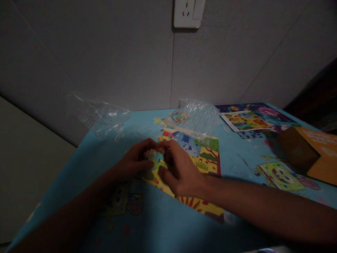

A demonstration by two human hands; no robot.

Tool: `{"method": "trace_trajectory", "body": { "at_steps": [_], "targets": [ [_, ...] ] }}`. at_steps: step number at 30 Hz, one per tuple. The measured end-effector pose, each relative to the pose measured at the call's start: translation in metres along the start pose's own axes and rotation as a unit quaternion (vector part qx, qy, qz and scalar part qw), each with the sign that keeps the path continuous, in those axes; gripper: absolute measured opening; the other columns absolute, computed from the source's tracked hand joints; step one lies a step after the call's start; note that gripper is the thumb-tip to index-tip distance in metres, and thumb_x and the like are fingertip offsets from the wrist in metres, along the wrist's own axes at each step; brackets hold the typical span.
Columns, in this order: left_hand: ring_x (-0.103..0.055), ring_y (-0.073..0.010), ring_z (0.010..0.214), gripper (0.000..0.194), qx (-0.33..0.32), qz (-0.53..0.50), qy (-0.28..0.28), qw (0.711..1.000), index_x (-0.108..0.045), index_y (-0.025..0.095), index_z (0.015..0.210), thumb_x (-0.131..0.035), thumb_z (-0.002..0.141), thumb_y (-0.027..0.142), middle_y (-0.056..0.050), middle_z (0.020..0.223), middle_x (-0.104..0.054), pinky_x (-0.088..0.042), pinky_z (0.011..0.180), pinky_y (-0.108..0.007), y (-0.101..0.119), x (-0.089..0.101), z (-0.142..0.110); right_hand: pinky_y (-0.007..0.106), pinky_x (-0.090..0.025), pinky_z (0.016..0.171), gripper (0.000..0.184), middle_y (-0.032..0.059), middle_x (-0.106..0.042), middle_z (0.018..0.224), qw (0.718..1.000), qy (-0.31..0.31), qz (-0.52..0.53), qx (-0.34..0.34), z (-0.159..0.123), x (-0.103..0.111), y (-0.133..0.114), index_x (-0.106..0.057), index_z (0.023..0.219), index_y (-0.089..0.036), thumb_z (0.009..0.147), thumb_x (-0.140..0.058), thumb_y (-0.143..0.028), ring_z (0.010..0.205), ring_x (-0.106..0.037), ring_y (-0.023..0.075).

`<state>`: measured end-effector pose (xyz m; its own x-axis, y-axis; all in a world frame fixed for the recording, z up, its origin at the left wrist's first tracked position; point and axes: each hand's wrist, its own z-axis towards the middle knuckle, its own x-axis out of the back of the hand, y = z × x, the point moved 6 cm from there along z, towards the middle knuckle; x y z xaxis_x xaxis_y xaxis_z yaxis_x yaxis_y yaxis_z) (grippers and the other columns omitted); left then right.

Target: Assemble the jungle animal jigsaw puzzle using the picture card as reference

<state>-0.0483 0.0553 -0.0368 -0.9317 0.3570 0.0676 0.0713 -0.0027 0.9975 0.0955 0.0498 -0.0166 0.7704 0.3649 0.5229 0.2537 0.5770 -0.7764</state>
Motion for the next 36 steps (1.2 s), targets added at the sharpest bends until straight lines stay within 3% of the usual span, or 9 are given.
{"method": "trace_trajectory", "body": {
  "at_steps": [4,10,14,17,21,27,30,33,36],
  "targets": [
    [-0.044,-0.0092,0.056,0.033,0.008,-0.020,0.020,1.000,-0.058,0.019,0.092,-0.072,0.063,0.023,0.005,0.068,-0.054,-0.033,0.050,-0.019,0.003,0.001,-0.002,0.032,-0.044,0.066,0.059,0.0081,-0.054,0.104,1.000,0.016,0.003,-0.010,-0.001,0.003,0.005,-0.042,0.119,-0.018,0.061,-0.050,-0.010,0.085,-0.055,0.0201],
    [-0.041,-0.0086,0.054,0.029,-0.005,-0.012,0.050,0.999,-0.060,0.018,0.086,-0.071,0.059,0.020,0.005,0.064,-0.052,-0.031,0.048,-0.019,0.003,0.003,-0.004,0.031,-0.043,0.064,0.058,0.0053,-0.051,0.098,0.999,0.025,0.006,-0.024,-0.002,0.005,0.004,-0.041,0.117,-0.020,0.061,-0.049,-0.009,0.082,-0.053,0.0196],
    [-0.043,-0.0086,0.051,0.028,-0.011,-0.065,0.082,0.994,-0.060,0.019,0.083,-0.072,0.058,0.023,0.005,0.062,-0.053,-0.031,0.046,-0.019,0.005,0.010,-0.006,0.032,-0.043,0.064,0.047,0.0054,-0.051,0.097,0.999,0.019,0.027,0.016,-0.002,0.004,-0.001,-0.042,0.114,-0.021,0.069,-0.050,-0.011,0.075,-0.052,0.0176],
    [-0.048,-0.0104,0.048,0.030,-0.011,-0.113,0.124,0.986,-0.059,0.020,0.083,-0.071,0.055,0.024,0.004,0.062,-0.057,-0.036,0.044,-0.021,0.009,0.018,-0.007,0.030,-0.042,0.060,0.040,0.0048,-0.054,0.101,0.998,0.003,0.063,-0.017,0.000,-0.001,0.008,-0.040,0.116,-0.022,0.078,-0.051,-0.015,0.068,-0.051,0.0137],
    [-0.051,-0.0110,0.048,0.031,-0.008,-0.126,0.153,0.980,-0.061,0.018,0.085,-0.071,0.055,0.023,0.003,0.061,-0.060,-0.038,0.044,-0.021,0.011,0.021,-0.007,0.027,-0.038,0.055,0.038,-0.0037,-0.053,0.080,0.990,-0.019,0.126,-0.053,0.001,-0.009,0.019,-0.037,0.121,-0.024,0.086,-0.051,-0.018,0.058,-0.047,0.0113],
    [-0.067,-0.0180,0.065,0.047,0.056,-0.154,0.100,0.981,-0.070,0.016,0.106,-0.076,0.060,0.024,-0.005,0.085,-0.072,-0.053,0.056,-0.026,-0.003,0.012,0.001,0.023,-0.031,0.047,0.030,-0.0078,-0.045,0.070,0.969,0.051,0.230,-0.073,0.001,-0.001,0.023,-0.039,0.115,-0.025,0.088,-0.052,-0.028,0.050,-0.038,0.0087],
    [-0.067,-0.0171,0.062,0.043,0.088,-0.158,0.090,0.979,-0.071,0.015,0.105,-0.077,0.063,0.026,-0.005,0.083,-0.072,-0.054,0.054,-0.026,-0.010,0.011,0.003,0.022,-0.028,0.044,0.028,-0.0091,-0.041,0.066,0.956,0.068,0.267,-0.099,0.008,0.007,0.023,-0.040,0.111,-0.025,0.087,-0.054,-0.031,0.046,-0.034,0.0082],
    [-0.064,-0.0153,0.053,0.041,0.113,-0.177,0.090,0.974,-0.070,0.016,0.102,-0.078,0.063,0.025,-0.003,0.073,-0.070,-0.054,0.047,-0.025,-0.012,0.010,0.004,0.022,-0.029,0.044,0.024,-0.0091,-0.040,0.064,0.952,0.053,0.269,-0.138,0.017,0.013,0.023,-0.042,0.105,-0.024,0.086,-0.055,-0.031,0.046,-0.035,0.0081],
    [-0.064,-0.0167,0.053,0.039,0.136,-0.218,0.093,0.962,-0.068,0.017,0.100,-0.078,0.065,0.030,-0.003,0.073,-0.069,-0.054,0.041,-0.027,-0.012,0.003,0.005,0.022,-0.037,0.048,0.028,-0.0056,-0.049,0.076,0.964,0.010,0.208,-0.165,0.023,0.017,0.020,-0.045,0.107,-0.023,0.083,-0.059,-0.028,0.053,-0.045,0.0083]
  ]
}}
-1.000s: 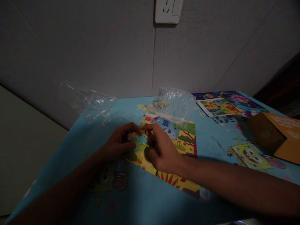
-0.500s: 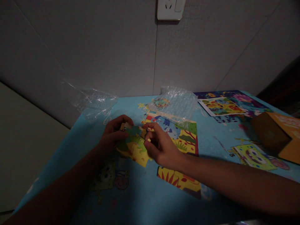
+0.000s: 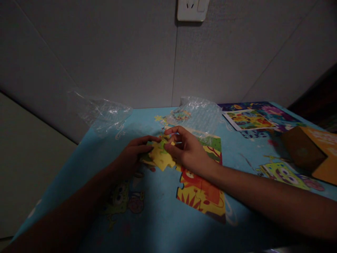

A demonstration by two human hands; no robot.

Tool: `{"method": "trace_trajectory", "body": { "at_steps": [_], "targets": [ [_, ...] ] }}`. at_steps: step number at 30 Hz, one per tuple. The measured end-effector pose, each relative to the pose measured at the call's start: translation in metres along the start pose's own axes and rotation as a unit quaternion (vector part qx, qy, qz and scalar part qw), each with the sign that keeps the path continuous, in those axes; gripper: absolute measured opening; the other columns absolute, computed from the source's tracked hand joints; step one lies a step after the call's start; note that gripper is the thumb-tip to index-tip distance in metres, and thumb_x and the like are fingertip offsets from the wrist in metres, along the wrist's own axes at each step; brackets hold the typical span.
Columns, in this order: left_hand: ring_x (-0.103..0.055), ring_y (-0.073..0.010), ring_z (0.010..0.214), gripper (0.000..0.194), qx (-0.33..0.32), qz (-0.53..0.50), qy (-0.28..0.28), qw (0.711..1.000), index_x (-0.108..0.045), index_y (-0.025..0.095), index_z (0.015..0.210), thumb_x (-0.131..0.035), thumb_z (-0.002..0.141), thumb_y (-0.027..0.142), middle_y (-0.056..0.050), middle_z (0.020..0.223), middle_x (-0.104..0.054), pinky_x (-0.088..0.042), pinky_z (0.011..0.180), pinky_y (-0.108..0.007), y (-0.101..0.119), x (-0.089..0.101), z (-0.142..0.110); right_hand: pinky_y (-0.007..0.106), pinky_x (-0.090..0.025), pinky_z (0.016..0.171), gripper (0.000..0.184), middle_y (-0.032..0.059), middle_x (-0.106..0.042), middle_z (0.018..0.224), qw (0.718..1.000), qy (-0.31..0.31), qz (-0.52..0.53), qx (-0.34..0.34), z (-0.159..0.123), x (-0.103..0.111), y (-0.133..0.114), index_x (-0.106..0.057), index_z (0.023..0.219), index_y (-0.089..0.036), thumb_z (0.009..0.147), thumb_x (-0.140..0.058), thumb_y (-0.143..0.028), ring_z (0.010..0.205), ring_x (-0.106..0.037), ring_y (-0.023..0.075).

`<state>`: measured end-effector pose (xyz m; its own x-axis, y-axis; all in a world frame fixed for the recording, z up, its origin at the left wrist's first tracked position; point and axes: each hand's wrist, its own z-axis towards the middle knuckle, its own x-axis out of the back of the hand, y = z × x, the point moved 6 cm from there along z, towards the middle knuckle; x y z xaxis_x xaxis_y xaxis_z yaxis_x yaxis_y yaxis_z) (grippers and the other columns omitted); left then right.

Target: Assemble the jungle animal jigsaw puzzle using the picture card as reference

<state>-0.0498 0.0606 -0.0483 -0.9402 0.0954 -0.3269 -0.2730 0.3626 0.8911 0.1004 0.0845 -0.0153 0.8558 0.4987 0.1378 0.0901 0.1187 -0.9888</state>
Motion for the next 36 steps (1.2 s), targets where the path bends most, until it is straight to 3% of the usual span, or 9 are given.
{"method": "trace_trajectory", "body": {
  "at_steps": [4,7,10,13,16,19,22,25,36],
  "targets": [
    [-0.068,-0.0204,0.064,0.039,0.034,-0.037,-0.010,0.999,-0.069,0.015,0.096,-0.070,0.078,0.049,-0.007,0.078,-0.070,-0.057,0.046,-0.028,-0.007,-0.011,-0.002,0.026,-0.046,0.060,0.041,0.0030,-0.059,0.104,0.990,-0.021,-0.139,0.012,-0.002,0.003,-0.018,-0.047,0.118,-0.021,0.083,-0.066,-0.030,0.065,-0.057,0.0092],
    [-0.070,-0.0189,0.066,0.041,0.033,-0.033,-0.041,0.998,-0.070,0.015,0.096,-0.076,0.075,0.049,-0.007,0.078,-0.072,-0.059,0.056,-0.026,-0.009,-0.018,-0.003,0.028,-0.047,0.068,0.045,0.0061,-0.062,0.109,0.967,-0.020,-0.248,0.048,-0.003,0.009,-0.037,-0.049,0.121,-0.019,0.082,-0.070,-0.027,0.075,-0.062,0.0128],
    [-0.067,-0.0147,0.058,0.040,0.029,-0.025,-0.053,0.998,-0.070,0.016,0.100,-0.086,0.066,0.031,-0.004,0.074,-0.071,-0.055,0.051,-0.022,-0.008,-0.021,-0.004,0.029,-0.044,0.067,0.039,0.0066,-0.066,0.098,0.923,-0.054,-0.376,0.061,-0.005,0.017,-0.052,-0.056,0.116,-0.018,0.085,-0.070,-0.035,0.076,-0.063,0.0168],
    [-0.067,-0.0148,0.057,0.034,0.016,-0.045,0.012,0.999,-0.069,0.015,0.098,-0.082,0.066,0.019,-0.005,0.076,-0.072,-0.054,0.046,-0.020,-0.002,-0.010,-0.001,0.029,-0.040,0.061,0.033,0.0042,-0.066,0.080,0.853,-0.155,-0.496,0.052,-0.017,0.023,-0.055,-0.065,0.102,-0.020,0.078,-0.077,-0.039,0.070,-0.063,0.0197],
    [-0.068,-0.0147,0.056,0.031,0.014,-0.068,0.081,0.994,-0.068,0.014,0.100,-0.075,0.070,0.016,-0.005,0.080,-0.072,-0.055,0.045,-0.019,0.002,0.004,0.001,0.028,-0.037,0.057,0.048,0.0018,-0.068,0.077,0.801,-0.280,-0.528,0.038,-0.041,0.015,-0.046,-0.068,0.103,-0.023,0.060,-0.089,-0.021,0.069,-0.064,0.0209],
    [-0.067,-0.0125,0.052,0.028,0.014,-0.077,0.098,0.992,-0.068,0.014,0.104,-0.070,0.076,0.017,-0.005,0.081,-0.071,-0.056,0.044,-0.018,0.004,0.011,0.002,0.027,-0.037,0.054,0.064,0.0025,-0.070,0.077,0.783,-0.317,-0.535,0.015,-0.056,0.001,-0.035,-0.069,0.110,-0.022,0.051,-0.088,-0.006,0.066,-0.065,0.0214],
    [-0.067,-0.0124,0.053,0.027,-0.001,-0.071,0.080,0.994,-0.067,0.013,0.105,-0.068,0.078,0.016,-0.006,0.084,-0.071,-0.056,0.044,-0.018,0.005,0.011,0.003,0.027,-0.039,0.057,0.078,0.0082,-0.073,0.088,0.746,-0.356,-0.563,0.019,-0.056,-0.014,-0.027,-0.061,0.127,-0.017,0.055,-0.089,-0.007,0.074,-0.069,0.0241],
    [-0.068,-0.0134,0.054,0.027,-0.009,-0.077,0.077,0.994,-0.067,0.011,0.104,-0.067,0.077,0.012,-0.006,0.081,-0.070,-0.056,0.045,-0.018,0.006,0.010,0.003,0.028,-0.040,0.059,0.069,0.0111,-0.073,0.093,0.707,-0.406,-0.578,0.041,-0.051,-0.021,-0.023,-0.055,0.130,-0.012,0.068,-0.086,-0.022,0.079,-0.070,0.0251],
    [-0.065,-0.0137,0.055,0.023,-0.040,-0.088,0.105,0.990,-0.068,0.009,0.096,-0.067,0.073,0.010,-0.005,0.075,-0.068,-0.059,0.048,-0.022,0.012,0.012,0.003,0.029,-0.040,0.061,0.051,0.0140,-0.066,0.096,0.713,-0.399,-0.562,0.126,-0.045,-0.024,-0.023,-0.064,0.110,-0.007,0.073,-0.084,-0.035,0.080,-0.064,0.0224]
  ]
}}
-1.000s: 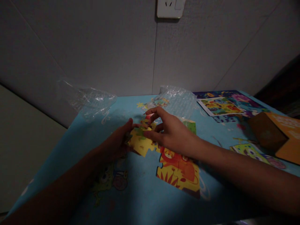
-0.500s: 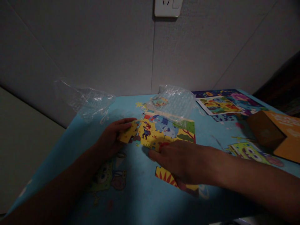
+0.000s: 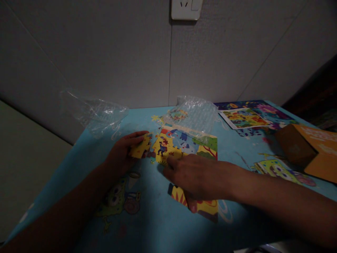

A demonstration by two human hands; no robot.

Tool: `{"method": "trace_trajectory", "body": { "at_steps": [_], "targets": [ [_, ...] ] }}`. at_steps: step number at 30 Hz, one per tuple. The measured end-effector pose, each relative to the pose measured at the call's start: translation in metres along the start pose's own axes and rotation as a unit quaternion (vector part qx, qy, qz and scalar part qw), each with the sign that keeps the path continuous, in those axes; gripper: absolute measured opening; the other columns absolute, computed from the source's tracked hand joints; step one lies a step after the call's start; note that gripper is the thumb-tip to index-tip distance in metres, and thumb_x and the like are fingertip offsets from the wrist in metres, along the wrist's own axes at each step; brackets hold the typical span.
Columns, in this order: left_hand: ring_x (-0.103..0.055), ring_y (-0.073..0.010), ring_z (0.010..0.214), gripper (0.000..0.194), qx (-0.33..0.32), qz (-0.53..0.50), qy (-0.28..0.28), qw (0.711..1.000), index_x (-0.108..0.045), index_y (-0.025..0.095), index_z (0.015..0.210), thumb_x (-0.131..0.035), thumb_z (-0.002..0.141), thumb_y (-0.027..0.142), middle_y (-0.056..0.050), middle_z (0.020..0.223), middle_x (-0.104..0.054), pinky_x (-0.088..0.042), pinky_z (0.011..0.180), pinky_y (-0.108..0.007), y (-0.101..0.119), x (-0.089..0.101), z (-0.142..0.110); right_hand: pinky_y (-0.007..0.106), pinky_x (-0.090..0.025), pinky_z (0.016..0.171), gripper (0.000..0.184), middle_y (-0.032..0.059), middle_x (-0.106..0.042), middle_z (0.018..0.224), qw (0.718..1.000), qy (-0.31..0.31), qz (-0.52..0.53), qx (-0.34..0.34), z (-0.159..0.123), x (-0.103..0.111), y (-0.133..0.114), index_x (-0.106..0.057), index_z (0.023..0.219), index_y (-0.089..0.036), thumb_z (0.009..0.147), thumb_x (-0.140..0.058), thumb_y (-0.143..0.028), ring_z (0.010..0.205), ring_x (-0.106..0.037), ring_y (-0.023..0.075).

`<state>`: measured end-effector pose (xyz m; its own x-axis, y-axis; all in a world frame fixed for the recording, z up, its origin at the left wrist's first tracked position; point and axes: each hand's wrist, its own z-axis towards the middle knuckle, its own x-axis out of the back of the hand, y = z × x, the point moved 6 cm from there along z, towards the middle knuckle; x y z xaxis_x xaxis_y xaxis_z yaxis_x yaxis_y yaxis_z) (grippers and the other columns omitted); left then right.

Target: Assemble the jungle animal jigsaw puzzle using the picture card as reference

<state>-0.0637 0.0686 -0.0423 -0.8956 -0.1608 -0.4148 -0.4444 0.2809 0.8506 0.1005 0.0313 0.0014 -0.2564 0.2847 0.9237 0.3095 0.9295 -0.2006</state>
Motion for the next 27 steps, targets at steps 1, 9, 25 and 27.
{"method": "trace_trajectory", "body": {
  "at_steps": [1,9,25,27],
  "targets": [
    [-0.065,-0.0141,0.055,0.024,0.001,0.001,0.005,1.000,-0.068,0.009,0.097,-0.067,0.073,0.010,-0.005,0.075,-0.068,-0.058,0.048,-0.022,0.000,0.001,0.000,0.029,-0.038,0.059,0.048,0.0123,-0.067,0.092,1.000,-0.009,-0.003,0.005,0.000,0.000,-0.001,-0.064,0.109,-0.007,0.075,-0.082,-0.035,0.076,-0.064,0.0217],
    [-0.066,-0.0139,0.059,0.028,-0.008,0.015,0.018,1.000,-0.070,0.014,0.094,-0.073,0.067,0.017,-0.005,0.082,-0.071,-0.053,0.046,-0.020,-0.001,0.003,0.001,0.028,-0.039,0.058,0.023,0.0089,-0.063,0.096,0.991,0.121,0.049,0.014,0.010,0.007,0.003,-0.063,0.096,-0.014,0.085,-0.072,-0.033,0.072,-0.060,0.0173],
    [-0.065,-0.0168,0.069,0.043,-0.197,0.304,0.000,0.932,-0.071,0.015,0.103,-0.069,0.079,0.051,-0.005,0.086,-0.072,-0.053,0.059,-0.024,0.009,-0.005,-0.010,0.025,-0.040,0.069,0.006,-0.0011,-0.065,0.073,0.862,0.384,0.306,-0.124,0.017,0.014,0.055,-0.067,0.081,-0.016,0.087,-0.067,-0.018,0.067,-0.057,0.0115],
    [-0.067,-0.0188,0.073,0.045,-0.197,0.315,-0.032,0.928,-0.070,0.016,0.102,-0.073,0.074,0.051,-0.005,0.088,-0.073,-0.055,0.061,-0.025,0.008,-0.010,-0.012,0.025,-0.040,0.068,0.008,-0.0011,-0.065,0.073,0.857,0.390,0.308,-0.135,0.018,0.013,0.057,-0.066,0.081,-0.016,0.087,-0.066,-0.020,0.067,-0.057,0.0117]
  ]
}}
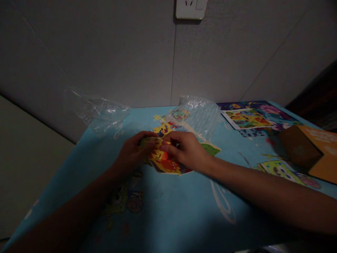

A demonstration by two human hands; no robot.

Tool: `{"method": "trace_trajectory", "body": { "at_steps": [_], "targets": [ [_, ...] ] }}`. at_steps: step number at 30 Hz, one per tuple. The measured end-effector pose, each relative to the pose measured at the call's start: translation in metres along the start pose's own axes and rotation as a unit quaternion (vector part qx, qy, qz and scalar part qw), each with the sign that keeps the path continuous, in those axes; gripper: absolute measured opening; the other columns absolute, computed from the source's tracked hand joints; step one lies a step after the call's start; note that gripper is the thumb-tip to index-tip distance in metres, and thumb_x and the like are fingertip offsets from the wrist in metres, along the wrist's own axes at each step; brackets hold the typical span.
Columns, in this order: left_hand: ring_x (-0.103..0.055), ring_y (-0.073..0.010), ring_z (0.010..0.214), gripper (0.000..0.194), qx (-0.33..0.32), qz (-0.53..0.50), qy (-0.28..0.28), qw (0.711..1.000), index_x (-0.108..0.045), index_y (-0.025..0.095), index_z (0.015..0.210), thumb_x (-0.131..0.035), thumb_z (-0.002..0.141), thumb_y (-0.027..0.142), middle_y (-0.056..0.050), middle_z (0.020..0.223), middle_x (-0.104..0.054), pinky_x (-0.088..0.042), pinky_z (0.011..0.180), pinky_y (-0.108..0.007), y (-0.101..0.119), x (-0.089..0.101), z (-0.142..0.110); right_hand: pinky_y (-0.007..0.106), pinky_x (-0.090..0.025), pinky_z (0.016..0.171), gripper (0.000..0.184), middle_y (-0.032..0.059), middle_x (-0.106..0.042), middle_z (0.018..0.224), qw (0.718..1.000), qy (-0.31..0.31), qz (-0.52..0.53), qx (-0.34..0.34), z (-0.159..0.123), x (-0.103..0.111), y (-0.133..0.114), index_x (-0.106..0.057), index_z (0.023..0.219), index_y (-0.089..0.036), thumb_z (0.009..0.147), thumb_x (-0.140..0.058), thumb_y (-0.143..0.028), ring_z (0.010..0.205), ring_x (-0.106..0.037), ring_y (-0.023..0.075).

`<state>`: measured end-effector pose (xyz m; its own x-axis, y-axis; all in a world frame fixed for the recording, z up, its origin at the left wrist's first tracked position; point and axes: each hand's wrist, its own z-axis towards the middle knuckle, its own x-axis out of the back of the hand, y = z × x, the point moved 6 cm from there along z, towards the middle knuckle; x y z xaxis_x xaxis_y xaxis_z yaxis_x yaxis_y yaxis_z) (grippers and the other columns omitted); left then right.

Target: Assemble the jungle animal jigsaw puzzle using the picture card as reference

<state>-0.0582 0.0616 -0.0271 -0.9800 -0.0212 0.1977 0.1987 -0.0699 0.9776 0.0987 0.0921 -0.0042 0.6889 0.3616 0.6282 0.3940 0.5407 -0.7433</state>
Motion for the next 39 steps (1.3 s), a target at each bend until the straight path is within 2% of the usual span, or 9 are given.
{"method": "trace_trajectory", "body": {
  "at_steps": [4,7,11,14,22,31,34,37,39],
  "targets": [
    [-0.070,-0.0211,0.081,0.041,-0.007,0.016,-0.048,0.999,-0.068,0.018,0.103,-0.078,0.071,0.042,-0.005,0.097,-0.074,-0.058,0.068,-0.028,0.001,-0.004,-0.002,0.025,-0.039,0.065,0.014,0.0002,-0.066,0.077,1.000,0.011,-0.020,-0.011,0.001,0.005,-0.001,-0.065,0.092,-0.016,0.087,-0.068,-0.028,0.066,-0.056,0.0116],
    [-0.070,-0.0208,0.079,0.034,-0.001,0.026,-0.040,0.999,-0.069,0.019,0.102,-0.075,0.074,0.039,-0.005,0.095,-0.074,-0.057,0.067,-0.028,0.000,-0.004,-0.003,0.025,-0.036,0.062,0.022,0.0009,-0.064,0.075,0.996,0.015,-0.083,0.023,-0.001,0.017,-0.015,-0.063,0.088,-0.015,0.087,-0.066,-0.038,0.063,-0.054,0.0118],
    [-0.070,-0.0239,0.092,0.028,-0.022,0.058,-0.003,0.998,-0.072,0.019,0.098,-0.075,0.074,0.032,-0.006,0.102,-0.074,-0.055,0.075,-0.027,0.003,-0.001,-0.004,0.027,-0.035,0.059,0.036,0.0052,-0.068,0.084,0.951,-0.162,-0.193,0.180,-0.015,0.005,-0.044,-0.063,0.096,-0.015,0.084,-0.068,-0.048,0.067,-0.059,0.0152],
    [-0.069,-0.0245,0.096,0.027,-0.026,0.078,0.013,0.997,-0.073,0.019,0.098,-0.074,0.073,0.028,-0.006,0.107,-0.074,-0.054,0.078,-0.028,0.003,0.000,-0.004,0.029,-0.032,0.056,0.030,0.0096,-0.070,0.087,0.903,-0.214,-0.290,0.235,-0.026,-0.007,-0.048,-0.061,0.105,-0.012,0.089,-0.062,-0.037,0.066,-0.060,0.0168],
    [-0.066,-0.0257,0.103,0.029,-0.010,0.069,0.023,0.997,-0.073,0.018,0.098,-0.071,0.071,0.026,-0.007,0.114,-0.072,-0.051,0.085,-0.031,-0.001,0.006,-0.004,0.031,-0.018,0.047,0.012,0.0029,-0.064,0.067,0.870,-0.171,-0.336,0.319,-0.033,-0.030,-0.038,-0.057,0.088,-0.017,0.083,-0.047,-0.023,0.050,-0.049,0.0137],
    [-0.063,-0.0172,0.070,0.024,0.065,-0.022,0.040,0.997,-0.077,0.017,0.086,-0.074,0.064,0.024,-0.003,0.086,-0.073,-0.048,0.062,-0.025,-0.008,0.010,0.000,0.030,-0.028,0.047,0.020,-0.0015,-0.051,0.058,0.872,-0.024,-0.297,0.388,-0.039,-0.018,-0.047,-0.049,0.073,-0.021,0.091,-0.040,-0.018,0.048,-0.045,0.0126],
    [-0.065,-0.0178,0.072,0.034,0.045,-0.050,0.039,0.997,-0.076,0.018,0.098,-0.076,0.066,0.028,-0.003,0.088,-0.073,-0.051,0.063,-0.025,-0.004,0.011,-0.001,0.027,-0.029,0.049,0.022,-0.0018,-0.051,0.057,0.916,0.027,-0.211,0.342,-0.034,-0.008,-0.046,-0.049,0.072,-0.020,0.093,-0.044,-0.022,0.050,-0.046,0.0110],
    [-0.065,-0.0163,0.069,0.039,0.020,-0.063,0.036,0.997,-0.073,0.019,0.106,-0.078,0.069,0.032,-0.003,0.087,-0.073,-0.052,0.060,-0.024,-0.001,0.009,-0.001,0.024,-0.029,0.049,0.028,-0.0043,-0.048,0.053,0.980,0.060,-0.076,0.174,-0.022,0.000,-0.026,-0.048,0.069,-0.020,0.093,-0.050,-0.032,0.048,-0.043,0.0084],
    [-0.063,-0.0149,0.061,0.038,0.041,-0.089,0.043,0.994,-0.072,0.019,0.104,-0.078,0.070,0.034,-0.002,0.080,-0.071,-0.051,0.054,-0.023,-0.004,0.008,-0.001,0.022,-0.029,0.048,0.032,-0.0056,-0.046,0.052,0.996,0.069,0.009,0.062,-0.016,-0.001,-0.009,-0.046,0.066,-0.020,0.093,-0.052,-0.037,0.047,-0.041,0.0074]
  ]
}}
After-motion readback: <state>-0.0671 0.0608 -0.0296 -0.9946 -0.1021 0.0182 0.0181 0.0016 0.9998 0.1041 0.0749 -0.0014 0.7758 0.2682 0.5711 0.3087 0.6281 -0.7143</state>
